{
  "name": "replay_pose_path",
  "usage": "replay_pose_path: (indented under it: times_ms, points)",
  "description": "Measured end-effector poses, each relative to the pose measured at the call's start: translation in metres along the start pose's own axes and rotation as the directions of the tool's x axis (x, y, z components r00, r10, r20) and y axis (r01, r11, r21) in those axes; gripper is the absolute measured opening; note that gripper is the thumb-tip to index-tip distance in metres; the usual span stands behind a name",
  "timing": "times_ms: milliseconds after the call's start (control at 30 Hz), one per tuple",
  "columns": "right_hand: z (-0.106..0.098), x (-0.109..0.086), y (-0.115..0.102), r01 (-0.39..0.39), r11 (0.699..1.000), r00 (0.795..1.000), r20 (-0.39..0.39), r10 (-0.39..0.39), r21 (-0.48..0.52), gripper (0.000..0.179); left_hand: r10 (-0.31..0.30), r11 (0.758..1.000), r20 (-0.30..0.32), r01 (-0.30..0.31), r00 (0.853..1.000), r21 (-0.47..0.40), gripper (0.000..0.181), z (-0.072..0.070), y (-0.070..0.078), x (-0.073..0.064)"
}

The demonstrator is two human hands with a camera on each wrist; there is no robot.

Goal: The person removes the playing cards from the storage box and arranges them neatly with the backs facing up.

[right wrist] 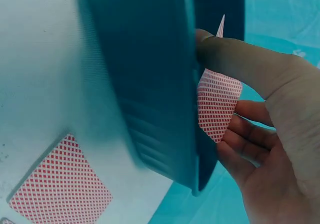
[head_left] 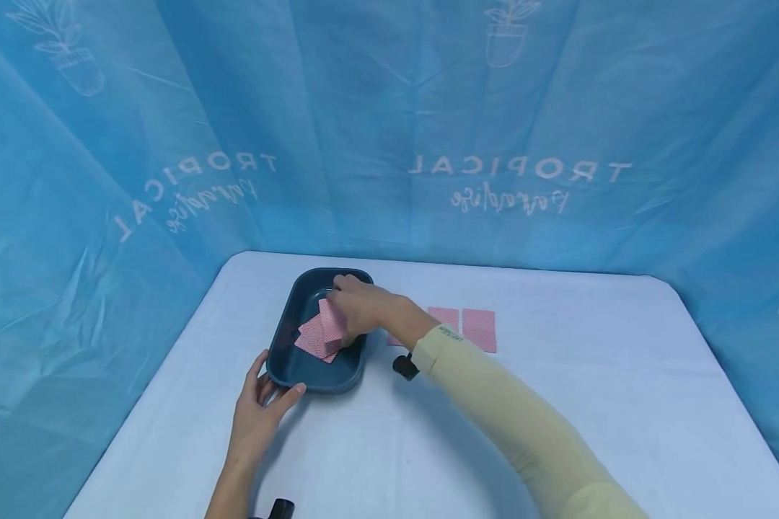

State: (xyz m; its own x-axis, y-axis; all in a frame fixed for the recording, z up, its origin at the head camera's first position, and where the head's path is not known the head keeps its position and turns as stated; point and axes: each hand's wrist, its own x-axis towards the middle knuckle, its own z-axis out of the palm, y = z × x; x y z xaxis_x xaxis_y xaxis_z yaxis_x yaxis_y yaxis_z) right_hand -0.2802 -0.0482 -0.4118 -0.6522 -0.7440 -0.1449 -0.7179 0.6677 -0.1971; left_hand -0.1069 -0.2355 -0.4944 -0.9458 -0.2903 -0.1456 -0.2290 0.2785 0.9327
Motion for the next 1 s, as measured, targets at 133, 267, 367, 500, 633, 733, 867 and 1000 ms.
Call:
replay_pose_path:
  times_ms: [133,267,367,500,633,733,867,1000]
  points:
    - [-0.007,-0.001,-0.002,0.009,1.0,1.0,-0.02,-0.009,0.02,0.082,-0.016,1.0,-0.01,0.016,1.0,0.012,0.092,-0.003,-0.001,0.0]
    - [-0.016,-0.003,-0.005,0.035,0.998,0.999,-0.025,-0.034,0.05,0.085,-0.025,1.0,-0.025,0.025,0.999,0.011,0.093,-0.007,-0.001,-0.001]
    - [-0.023,-0.007,-0.005,0.033,0.998,0.999,-0.022,-0.032,0.046,0.087,-0.016,1.0,-0.023,0.016,1.0,0.011,0.093,-0.008,-0.001,-0.001]
    - [-0.031,-0.012,0.0,0.021,0.999,0.999,-0.034,-0.021,0.026,0.085,-0.011,1.0,-0.019,0.011,1.0,0.012,0.092,-0.005,0.0,-0.001]
    - [-0.034,-0.019,0.005,0.034,0.999,0.999,-0.033,-0.034,0.0,0.084,-0.01,1.0,-0.017,0.01,1.0,0.006,0.092,-0.004,0.0,-0.001]
    - [-0.035,-0.025,0.009,0.048,0.999,0.998,-0.038,-0.048,0.001,0.083,-0.006,1.0,-0.017,0.006,1.0,0.005,0.092,-0.003,0.0,-0.001]
    - [-0.033,-0.034,0.018,0.049,0.999,0.998,-0.033,-0.049,0.001,0.084,-0.004,1.0,-0.019,0.004,1.0,0.003,0.092,0.0,0.001,-0.001]
    - [-0.03,-0.045,0.028,0.028,1.0,0.999,-0.019,-0.028,0.0,0.088,0.006,1.0,-0.017,-0.006,1.0,0.014,0.092,0.004,0.002,-0.001]
